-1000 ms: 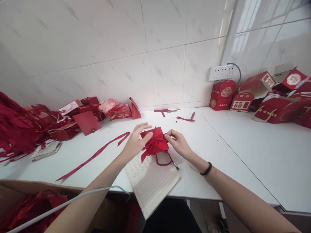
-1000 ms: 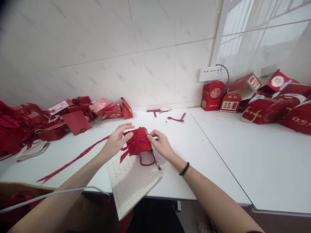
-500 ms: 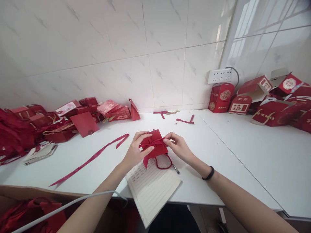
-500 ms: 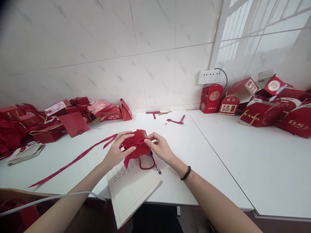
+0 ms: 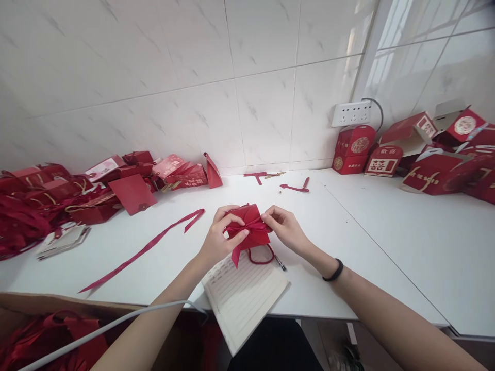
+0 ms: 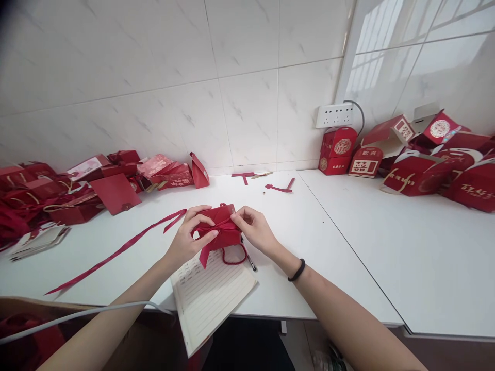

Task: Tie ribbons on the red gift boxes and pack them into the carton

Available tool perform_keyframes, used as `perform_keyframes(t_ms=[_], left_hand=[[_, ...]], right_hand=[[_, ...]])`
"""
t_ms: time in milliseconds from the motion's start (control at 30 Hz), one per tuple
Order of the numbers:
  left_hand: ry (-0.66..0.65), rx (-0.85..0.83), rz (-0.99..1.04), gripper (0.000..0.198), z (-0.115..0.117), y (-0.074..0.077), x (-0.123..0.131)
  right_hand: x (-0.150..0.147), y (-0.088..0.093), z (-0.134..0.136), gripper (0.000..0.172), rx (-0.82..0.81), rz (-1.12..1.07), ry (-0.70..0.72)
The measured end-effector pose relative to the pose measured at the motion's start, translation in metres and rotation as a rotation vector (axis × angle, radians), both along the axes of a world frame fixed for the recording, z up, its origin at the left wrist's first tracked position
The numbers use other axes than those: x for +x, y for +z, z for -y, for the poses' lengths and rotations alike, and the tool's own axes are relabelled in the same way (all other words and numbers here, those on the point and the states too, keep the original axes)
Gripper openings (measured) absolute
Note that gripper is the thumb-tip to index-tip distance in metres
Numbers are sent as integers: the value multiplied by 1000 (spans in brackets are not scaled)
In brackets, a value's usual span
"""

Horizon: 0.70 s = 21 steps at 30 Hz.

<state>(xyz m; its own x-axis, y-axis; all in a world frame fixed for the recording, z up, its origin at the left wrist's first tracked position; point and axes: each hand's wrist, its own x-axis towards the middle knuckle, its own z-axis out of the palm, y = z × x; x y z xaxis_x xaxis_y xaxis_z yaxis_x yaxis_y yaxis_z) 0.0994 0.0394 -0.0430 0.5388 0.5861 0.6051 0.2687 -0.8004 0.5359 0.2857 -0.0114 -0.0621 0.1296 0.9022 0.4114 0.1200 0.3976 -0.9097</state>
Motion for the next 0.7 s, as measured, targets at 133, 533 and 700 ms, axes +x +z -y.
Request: perform_keyframes(t_ms=[133,533,700], left_hand=[[28,0,-4,5,0,-1,1],[93,0,51,6,0,-2,5],[127,-32,58,7,-1,0,4]], right_hand=[[0,-1,-1,44,-8,9,-5],[-1,-1,-2,47,-26,30,-12],[-1,0,0,46,-59,5,55]])
